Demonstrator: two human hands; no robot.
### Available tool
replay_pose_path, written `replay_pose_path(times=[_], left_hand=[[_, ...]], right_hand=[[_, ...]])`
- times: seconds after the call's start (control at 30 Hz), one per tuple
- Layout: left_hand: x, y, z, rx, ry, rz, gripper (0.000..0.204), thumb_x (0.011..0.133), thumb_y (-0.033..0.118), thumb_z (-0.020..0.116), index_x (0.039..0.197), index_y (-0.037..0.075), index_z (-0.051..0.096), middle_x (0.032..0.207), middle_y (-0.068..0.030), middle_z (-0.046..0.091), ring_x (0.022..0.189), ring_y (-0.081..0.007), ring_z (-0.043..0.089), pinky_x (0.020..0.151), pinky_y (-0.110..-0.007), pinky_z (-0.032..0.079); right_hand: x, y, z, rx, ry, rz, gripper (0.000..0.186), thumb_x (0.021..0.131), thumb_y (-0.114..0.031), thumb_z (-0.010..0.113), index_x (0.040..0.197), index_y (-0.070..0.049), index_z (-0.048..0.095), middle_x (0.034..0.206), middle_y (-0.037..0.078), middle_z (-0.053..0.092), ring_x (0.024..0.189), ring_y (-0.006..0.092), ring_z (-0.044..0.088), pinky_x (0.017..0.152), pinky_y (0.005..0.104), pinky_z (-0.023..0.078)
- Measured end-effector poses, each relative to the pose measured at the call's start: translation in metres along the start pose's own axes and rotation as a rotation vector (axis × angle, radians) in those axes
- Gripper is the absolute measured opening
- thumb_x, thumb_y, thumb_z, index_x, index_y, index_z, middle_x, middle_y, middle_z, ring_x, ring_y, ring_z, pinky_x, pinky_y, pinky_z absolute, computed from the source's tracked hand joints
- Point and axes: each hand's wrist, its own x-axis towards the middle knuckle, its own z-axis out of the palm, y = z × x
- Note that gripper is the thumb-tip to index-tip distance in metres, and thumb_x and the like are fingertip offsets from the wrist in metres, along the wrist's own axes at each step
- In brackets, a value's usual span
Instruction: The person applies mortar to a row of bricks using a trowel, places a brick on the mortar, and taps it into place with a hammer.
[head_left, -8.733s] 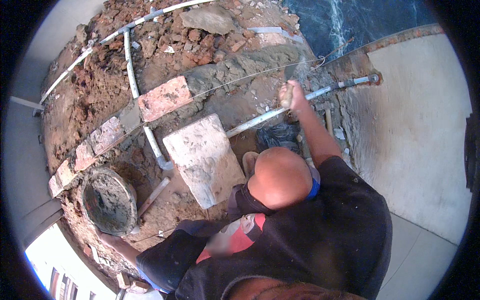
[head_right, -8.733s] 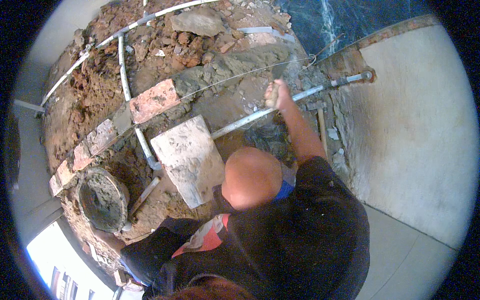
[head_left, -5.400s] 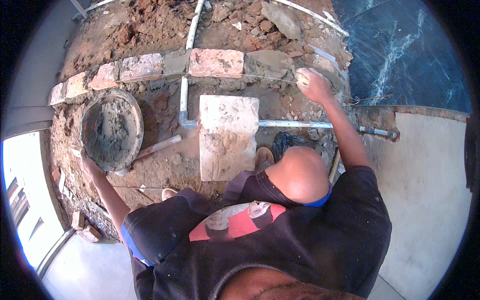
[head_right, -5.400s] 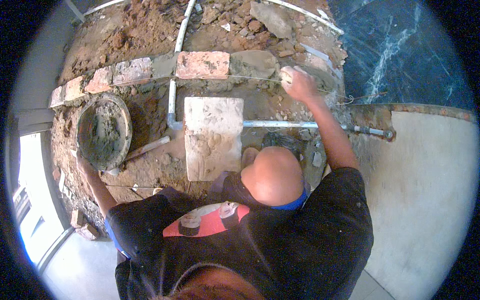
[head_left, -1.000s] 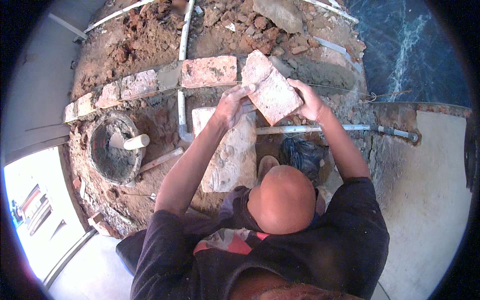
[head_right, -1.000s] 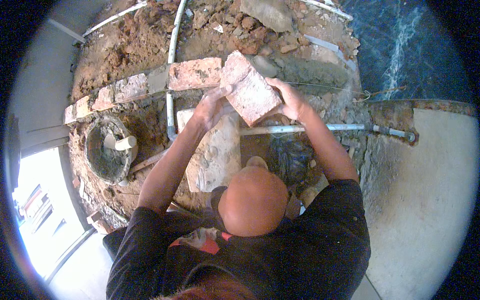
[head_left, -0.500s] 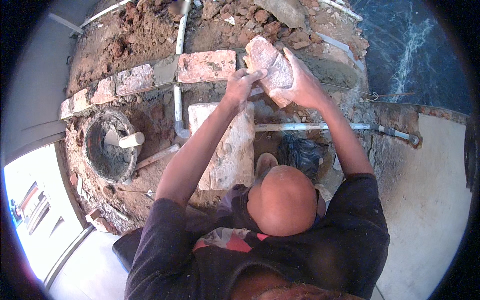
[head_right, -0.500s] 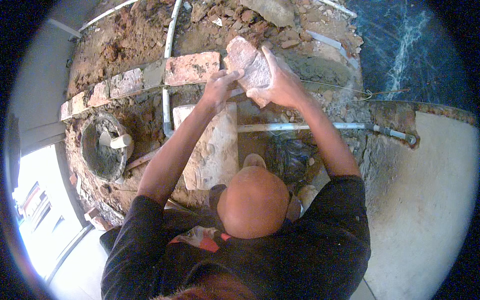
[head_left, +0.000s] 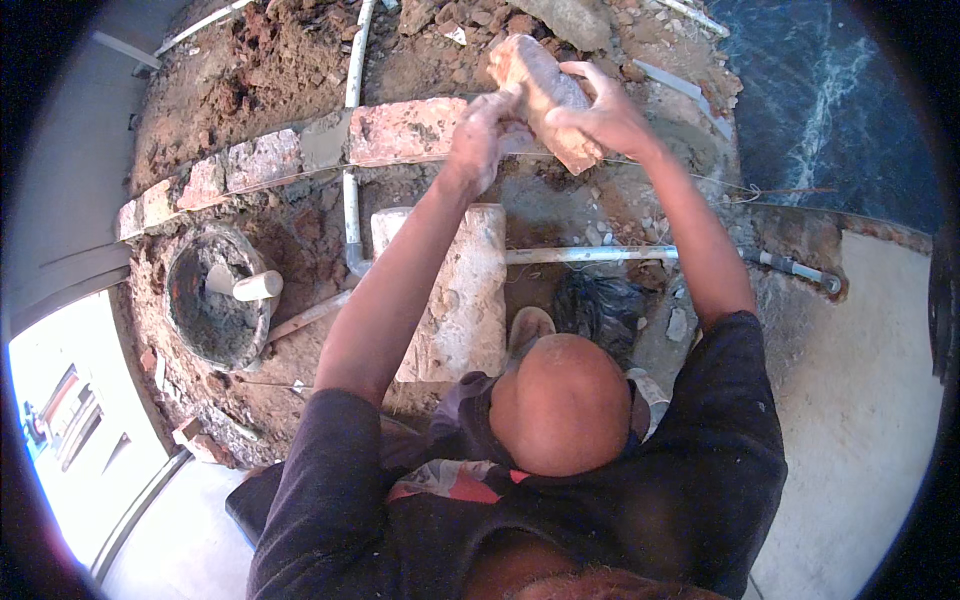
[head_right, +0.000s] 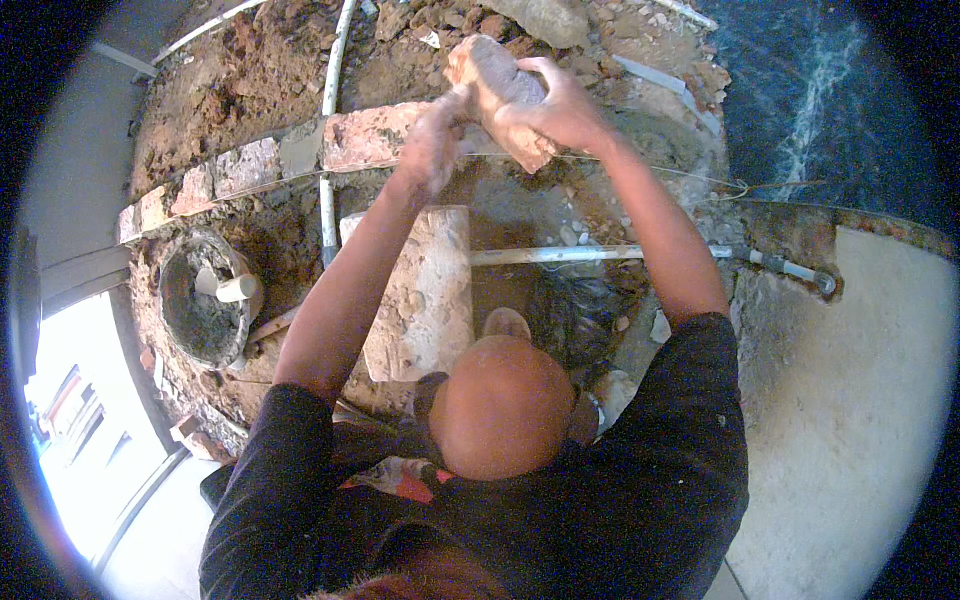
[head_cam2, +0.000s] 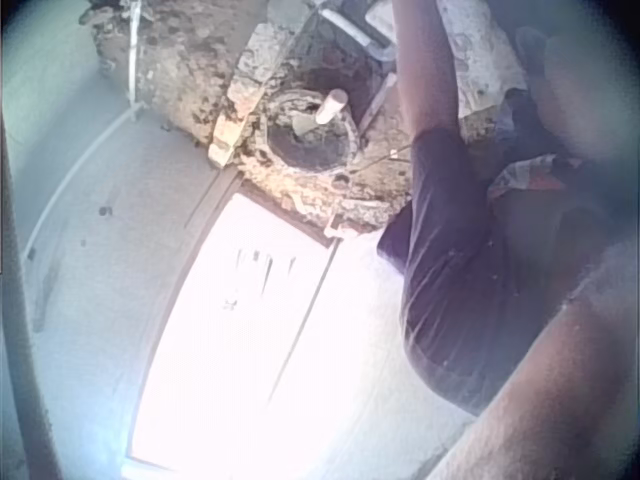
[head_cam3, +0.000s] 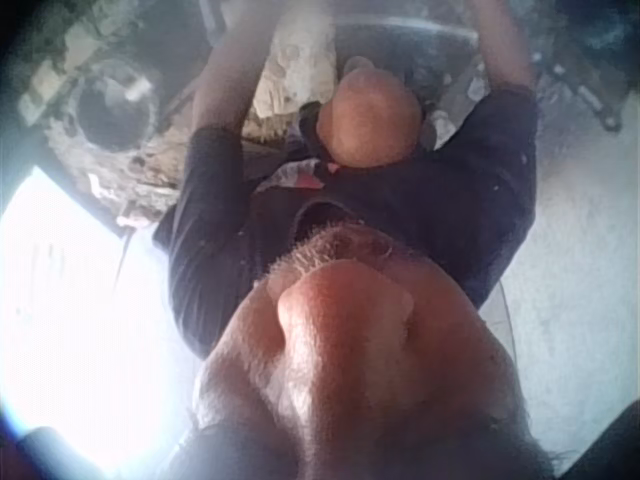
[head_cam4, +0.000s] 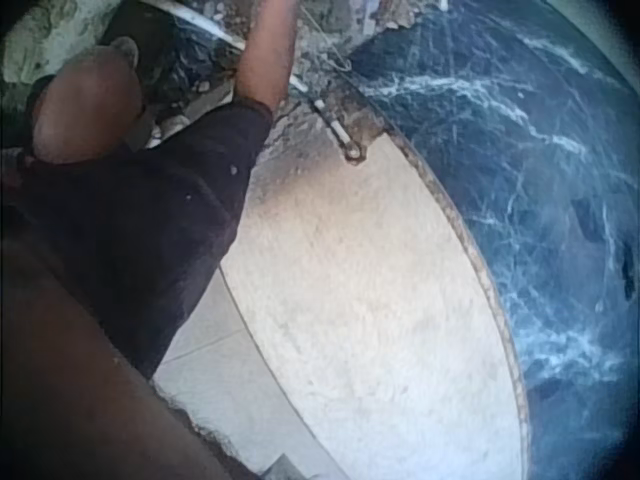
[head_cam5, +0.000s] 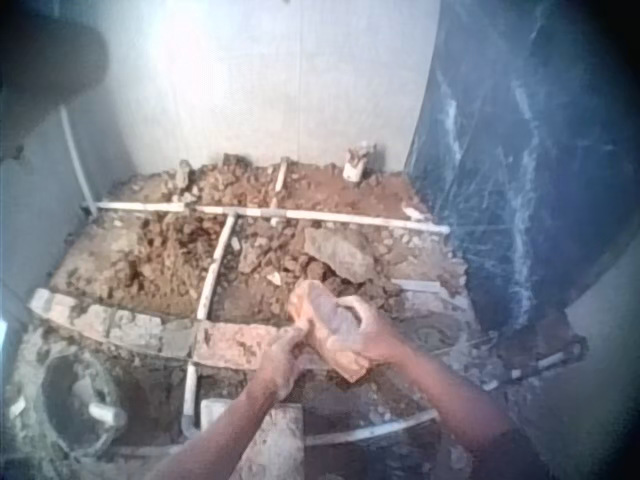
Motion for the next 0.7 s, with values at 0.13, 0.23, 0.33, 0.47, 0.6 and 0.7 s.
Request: replay_pose_path(times=[0.13, 0.23, 0.33, 0.47, 0.6, 0.7], left_hand=[[0.000, 0.014, -0.003, -0.063, -0.095, -0.069, 0.064, 0.089, 0.036, 0.063, 0.139, 0.004, 0.038, 0.130, -0.0126, 0.052, 0.120, -0.0315, 0.049, 0.105, -0.051, 0.039], [0.001, 0.014, -0.002, -0.198, -0.254, -0.114, 0.063, 0.090, 0.035, 0.062, 0.139, 0.004, 0.038, 0.138, -0.0128, 0.049, 0.128, -0.0314, 0.046, 0.107, -0.054, 0.036], [0.001, 0.007, -0.001, -0.297, -0.172, -0.093, 0.056, 0.092, 0.028, 0.060, 0.137, 0.004, 0.039, 0.137, -0.0147, 0.049, 0.127, -0.0317, 0.048, 0.104, -0.059, 0.037], [-0.007, 0.003, 0.008, -0.359, 0.004, -0.056, 0.051, 0.093, 0.022, 0.060, 0.135, 0.002, 0.042, 0.131, -0.0157, 0.053, 0.123, -0.0326, 0.051, 0.102, -0.060, 0.041], [-0.009, 0.004, 0.017, -0.249, 0.013, -0.013, 0.045, 0.093, 0.024, 0.059, 0.132, 0.004, 0.048, 0.130, -0.0134, 0.055, 0.120, -0.0302, 0.053, 0.100, -0.050, 0.044], [0.001, -0.012, 0.018, -0.214, 0.016, 0.001, 0.042, 0.093, 0.022, 0.059, 0.129, 0.002, 0.050, 0.127, -0.0128, 0.057, 0.115, -0.0279, 0.056, 0.096, -0.044, 0.048]], right_hand=[[-0.004, 0.017, -0.006, 0.925, -0.195, 0.270, 0.056, 0.083, -0.035, 0.064, 0.125, -0.001, 0.053, 0.113, 0.012, 0.065, 0.100, 0.0241, 0.065, 0.088, 0.0382, 0.052], [-0.007, 0.003, -0.006, 1.197, -0.305, 0.342, 0.050, 0.088, -0.040, 0.057, 0.122, -0.003, 0.056, 0.112, 0.011, 0.066, 0.097, 0.0221, 0.066, 0.089, 0.0381, 0.053], [-0.002, 0.001, -0.014, 1.061, -0.297, 0.486, 0.057, 0.089, -0.045, 0.059, 0.125, -0.002, 0.055, 0.112, 0.009, 0.066, 0.100, 0.0204, 0.065, 0.089, 0.0363, 0.052], [0.005, 0.015, -0.035, -0.027, 0.028, 0.044, 0.067, 0.083, -0.050, 0.066, 0.130, -0.004, 0.053, 0.117, 0.015, 0.065, 0.110, 0.0260, 0.061, 0.096, 0.0357, 0.045], [-0.006, -0.019, -0.019, -0.310, -0.032, -0.012, 0.093, 0.069, -0.059, 0.075, 0.138, -0.003, 0.045, 0.131, 0.024, 0.054, 0.123, 0.0344, 0.052, 0.103, 0.0414, 0.039], [-0.011, -0.030, 0.005, -0.756, 0.019, -0.017, 0.105, 0.066, -0.059, 0.077, 0.143, -0.002, 0.036, 0.135, 0.027, 0.048, 0.125, 0.0395, 0.049, 0.103, 0.0453, 0.039]])
